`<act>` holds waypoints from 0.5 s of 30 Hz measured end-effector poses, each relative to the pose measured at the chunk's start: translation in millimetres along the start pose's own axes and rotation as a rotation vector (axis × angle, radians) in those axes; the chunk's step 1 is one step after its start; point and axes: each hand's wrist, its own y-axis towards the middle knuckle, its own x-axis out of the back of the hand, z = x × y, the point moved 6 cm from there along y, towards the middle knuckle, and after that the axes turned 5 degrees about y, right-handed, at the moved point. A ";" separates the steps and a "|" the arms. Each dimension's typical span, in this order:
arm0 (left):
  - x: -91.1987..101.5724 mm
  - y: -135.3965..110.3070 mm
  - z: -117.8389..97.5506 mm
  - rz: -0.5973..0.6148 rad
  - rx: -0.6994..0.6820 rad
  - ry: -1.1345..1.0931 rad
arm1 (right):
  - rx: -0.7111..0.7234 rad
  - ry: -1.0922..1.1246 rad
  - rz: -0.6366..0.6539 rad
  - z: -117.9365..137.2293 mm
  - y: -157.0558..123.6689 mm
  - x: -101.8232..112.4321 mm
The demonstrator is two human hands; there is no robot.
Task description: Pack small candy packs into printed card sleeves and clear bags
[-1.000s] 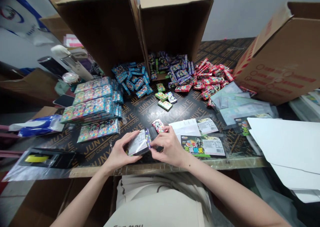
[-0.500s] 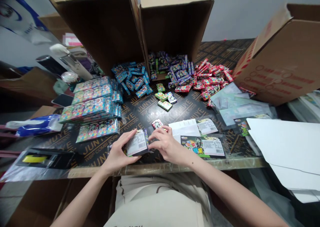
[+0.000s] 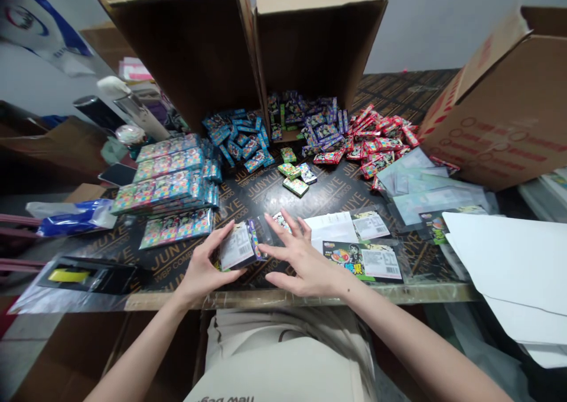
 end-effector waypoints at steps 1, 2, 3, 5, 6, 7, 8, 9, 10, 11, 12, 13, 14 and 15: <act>-0.7 0.1 -1.2 -0.006 -0.006 0.001 | 0.011 -0.006 0.002 2.1 1.1 -1.0; -2.1 0.1 -3.0 -0.007 -0.016 0.002 | 0.020 -0.007 0.012 4.1 2.3 -2.8; -4.0 0.0 -5.1 -0.002 -0.029 0.002 | 0.031 -0.003 0.025 6.3 3.3 -4.9; -8.5 -0.5 -9.4 0.021 -0.057 -0.001 | 0.052 0.009 0.051 10.5 4.4 -8.7; -10.1 -0.8 -10.5 0.031 -0.065 -0.002 | 0.060 0.015 0.058 11.8 4.6 -9.2; -10.9 -1.0 -10.4 0.038 -0.063 0.001 | 0.064 0.018 0.047 11.5 4.7 -7.7; -10.6 -1.0 -9.0 0.038 -0.053 0.010 | 0.058 0.018 0.013 8.9 5.0 -3.7; -9.5 -0.9 -6.6 0.033 -0.035 0.023 | 0.039 0.015 -0.047 3.0 5.7 2.6; -8.1 -0.7 -3.6 0.028 -0.016 0.039 | 0.009 0.008 -0.114 -6.3 6.6 9.7; -6.8 -0.2 -0.7 0.025 0.001 0.059 | -0.025 -0.002 -0.174 -18.4 8.2 16.0; -6.1 0.4 1.9 0.029 0.012 0.080 | -0.054 -0.017 -0.208 -32.8 10.6 20.0; -6.4 1.3 3.9 0.039 0.019 0.100 | -0.075 -0.034 -0.203 -48.5 14.3 20.3; -7.8 2.2 5.3 0.056 0.023 0.117 | -0.083 -0.049 -0.161 -64.5 19.1 16.9; -10.0 3.0 6.2 0.075 0.024 0.132 | -0.082 -0.057 -0.098 -79.8 24.3 10.6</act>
